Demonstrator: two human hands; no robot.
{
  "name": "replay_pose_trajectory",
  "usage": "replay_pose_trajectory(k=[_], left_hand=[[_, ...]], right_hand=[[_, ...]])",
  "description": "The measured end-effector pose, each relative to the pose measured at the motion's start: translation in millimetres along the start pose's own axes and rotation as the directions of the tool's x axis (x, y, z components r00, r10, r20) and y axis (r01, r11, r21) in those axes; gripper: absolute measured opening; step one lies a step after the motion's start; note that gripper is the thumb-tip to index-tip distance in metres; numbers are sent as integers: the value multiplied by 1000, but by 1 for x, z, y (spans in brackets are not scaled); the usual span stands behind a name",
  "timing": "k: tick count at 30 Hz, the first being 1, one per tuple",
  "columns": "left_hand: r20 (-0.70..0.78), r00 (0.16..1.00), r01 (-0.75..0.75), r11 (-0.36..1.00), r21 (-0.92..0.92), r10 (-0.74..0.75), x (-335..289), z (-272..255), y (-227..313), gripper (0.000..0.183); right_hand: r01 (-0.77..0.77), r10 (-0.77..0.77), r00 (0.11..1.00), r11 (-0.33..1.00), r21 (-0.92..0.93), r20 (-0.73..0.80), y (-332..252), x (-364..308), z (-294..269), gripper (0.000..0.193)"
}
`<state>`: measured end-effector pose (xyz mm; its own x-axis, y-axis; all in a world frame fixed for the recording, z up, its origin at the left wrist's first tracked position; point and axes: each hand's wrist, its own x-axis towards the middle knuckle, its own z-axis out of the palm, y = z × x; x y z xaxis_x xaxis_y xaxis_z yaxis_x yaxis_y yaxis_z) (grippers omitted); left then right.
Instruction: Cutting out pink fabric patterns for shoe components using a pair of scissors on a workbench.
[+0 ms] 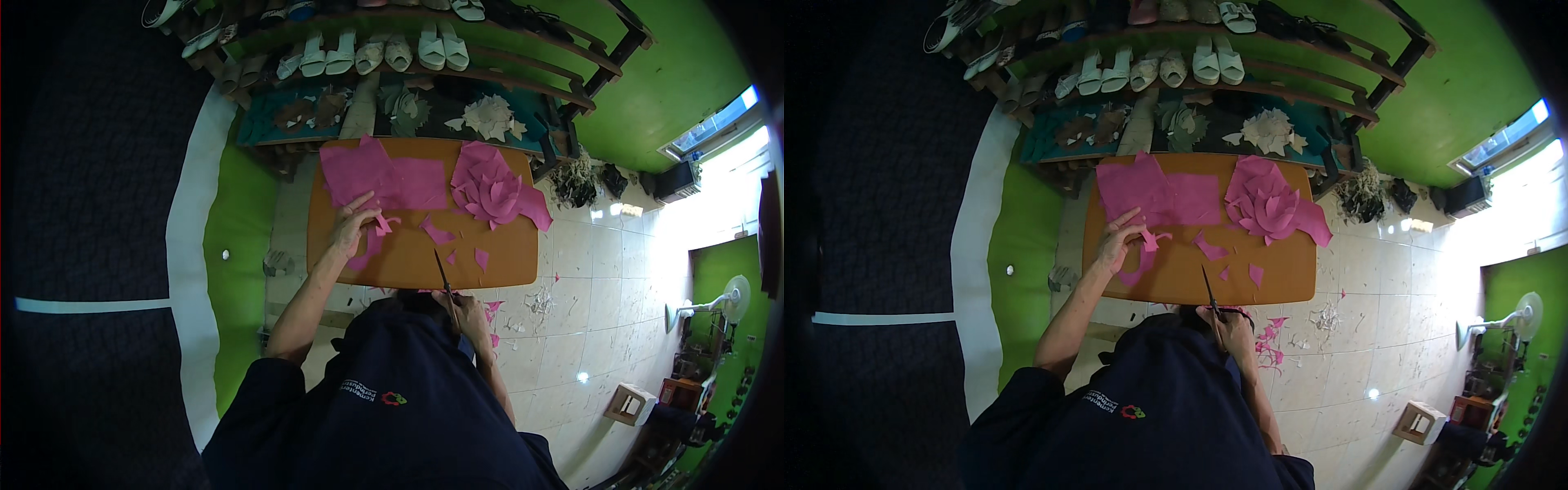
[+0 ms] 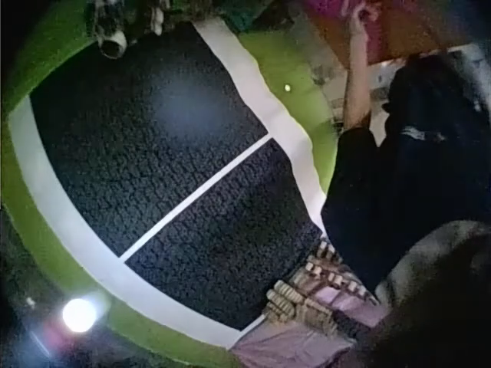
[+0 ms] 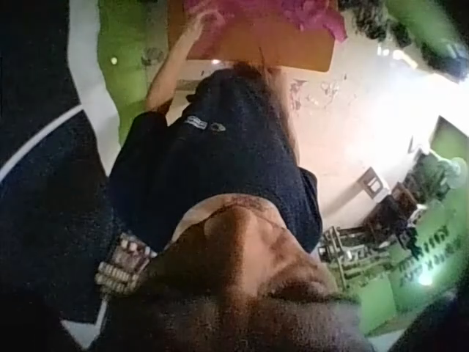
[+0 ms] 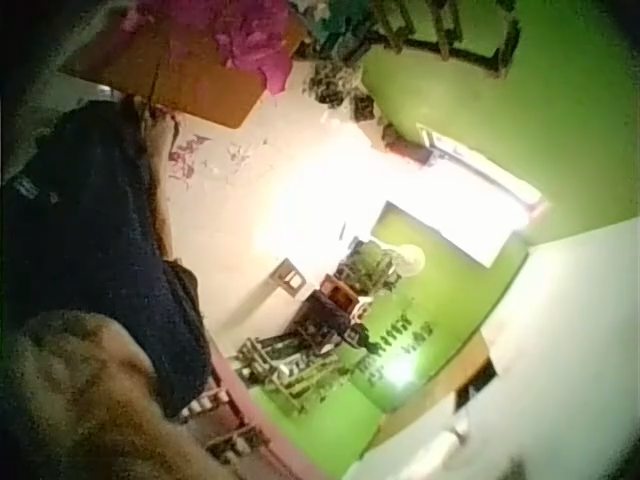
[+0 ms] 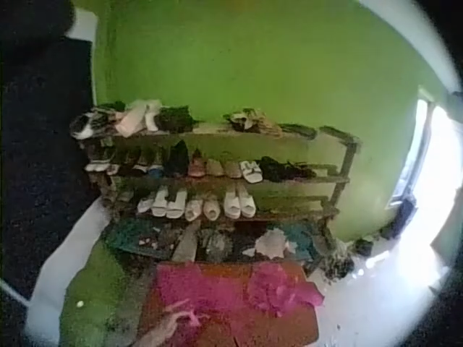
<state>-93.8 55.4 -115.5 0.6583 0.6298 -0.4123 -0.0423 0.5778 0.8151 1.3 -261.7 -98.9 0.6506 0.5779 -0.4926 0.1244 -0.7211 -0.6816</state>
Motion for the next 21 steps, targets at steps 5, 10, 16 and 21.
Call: replay_pose_trajectory(k=[5,10,16,21], left_hand=[[101,966,-248,961,123,236,3,-7,-6,66],[123,972,-221,961,167,202,-6,5,-4,66],[279,958,53,998,36,-61,-22,26,-12,70],[362,931,59,998,-21,-47,-14,12,-34,73]], right_hand=[[76,-74,997,995,61,-34,-4,-3,0,65],[202,-192,975,976,85,-109,-6,-3,0,63],[-49,84,994,905,424,-64,-28,1,-7,50],[-14,83,989,881,473,-124,-31,5,-5,46]])
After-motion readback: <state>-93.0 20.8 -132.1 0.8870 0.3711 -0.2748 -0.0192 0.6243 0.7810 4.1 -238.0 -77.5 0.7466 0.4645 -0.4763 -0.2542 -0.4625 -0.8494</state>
